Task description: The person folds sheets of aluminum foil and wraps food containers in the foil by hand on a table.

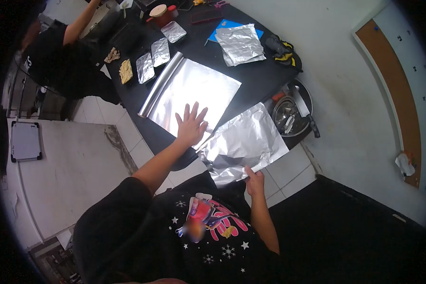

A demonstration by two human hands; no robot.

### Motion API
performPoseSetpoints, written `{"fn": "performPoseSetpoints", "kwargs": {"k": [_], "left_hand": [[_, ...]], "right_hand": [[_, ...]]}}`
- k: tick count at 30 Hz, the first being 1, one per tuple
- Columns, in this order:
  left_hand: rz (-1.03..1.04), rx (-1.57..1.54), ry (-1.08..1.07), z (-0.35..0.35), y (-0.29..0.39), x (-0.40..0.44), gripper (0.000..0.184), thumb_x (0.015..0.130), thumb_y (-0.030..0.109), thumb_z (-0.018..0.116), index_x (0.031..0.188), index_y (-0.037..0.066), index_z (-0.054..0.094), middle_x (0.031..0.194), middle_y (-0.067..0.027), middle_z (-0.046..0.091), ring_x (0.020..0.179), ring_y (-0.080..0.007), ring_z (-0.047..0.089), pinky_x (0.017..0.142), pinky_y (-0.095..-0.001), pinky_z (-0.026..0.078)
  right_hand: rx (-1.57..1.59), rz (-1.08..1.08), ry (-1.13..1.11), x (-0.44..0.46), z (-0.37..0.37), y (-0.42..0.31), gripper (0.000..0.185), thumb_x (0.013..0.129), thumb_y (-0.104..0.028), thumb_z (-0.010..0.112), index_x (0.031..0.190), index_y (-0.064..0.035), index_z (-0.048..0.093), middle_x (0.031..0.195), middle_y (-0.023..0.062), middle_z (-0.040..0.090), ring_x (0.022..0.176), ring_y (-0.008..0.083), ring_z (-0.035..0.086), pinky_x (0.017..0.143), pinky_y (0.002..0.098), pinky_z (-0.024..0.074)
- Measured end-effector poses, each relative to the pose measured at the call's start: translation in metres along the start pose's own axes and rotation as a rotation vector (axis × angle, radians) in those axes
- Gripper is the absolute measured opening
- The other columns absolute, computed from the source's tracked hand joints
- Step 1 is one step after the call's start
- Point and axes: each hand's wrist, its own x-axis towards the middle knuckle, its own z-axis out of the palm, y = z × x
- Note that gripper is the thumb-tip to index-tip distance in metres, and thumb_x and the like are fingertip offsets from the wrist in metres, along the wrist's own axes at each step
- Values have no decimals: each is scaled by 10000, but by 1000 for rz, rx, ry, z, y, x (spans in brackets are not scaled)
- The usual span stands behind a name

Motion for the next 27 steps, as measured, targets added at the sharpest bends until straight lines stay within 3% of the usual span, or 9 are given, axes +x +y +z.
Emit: {"fn": "performPoseSetpoints", "kwargs": {"k": [7,10,13,19,22,27], "left_hand": [[-23,-7,-2,-5,1,-2,514,902,402,437,1376,214,371,1474,-165,208,1356,-435,128,965,-737,118],[-76,10,-5,-11,1,-9,514,903,403,436,1372,203,374,1470,-174,207,1353,-442,129,968,-735,118],[-112,-4,-11,-7,2,-17,508,905,402,435,1369,203,377,1468,-171,210,1349,-448,138,966,-737,120],[-106,1,49,1,0,-20,512,908,409,434,1377,212,373,1475,-167,207,1354,-446,132,966,-739,117],[-109,12,65,2,1,-21,513,907,414,433,1376,214,377,1472,-166,218,1354,-442,141,974,-730,124],[-122,30,71,-3,7,-21,508,909,412,425,1372,206,382,1468,-169,227,1353,-433,158,994,-708,130]], "right_hand": [[-47,-26,-26,-6,-5,21,317,808,0,640,1091,-61,512,885,52,600,759,169,604,670,317,521],[58,-110,72,-18,14,17,244,774,10,671,978,-25,542,825,66,605,667,166,597,587,304,504],[76,-19,-9,-12,3,25,259,790,45,636,993,-57,511,785,54,594,676,161,598,592,284,503],[-48,-26,30,-12,-9,40,283,745,24,693,977,-49,550,836,52,607,670,153,595,522,266,462],[-35,-63,83,-22,-14,42,183,784,26,657,902,-41,534,772,51,590,653,156,591,570,275,486],[-17,-65,94,-37,-37,55,211,787,20,655,943,-61,539,792,46,592,670,154,591,575,270,482]]}}
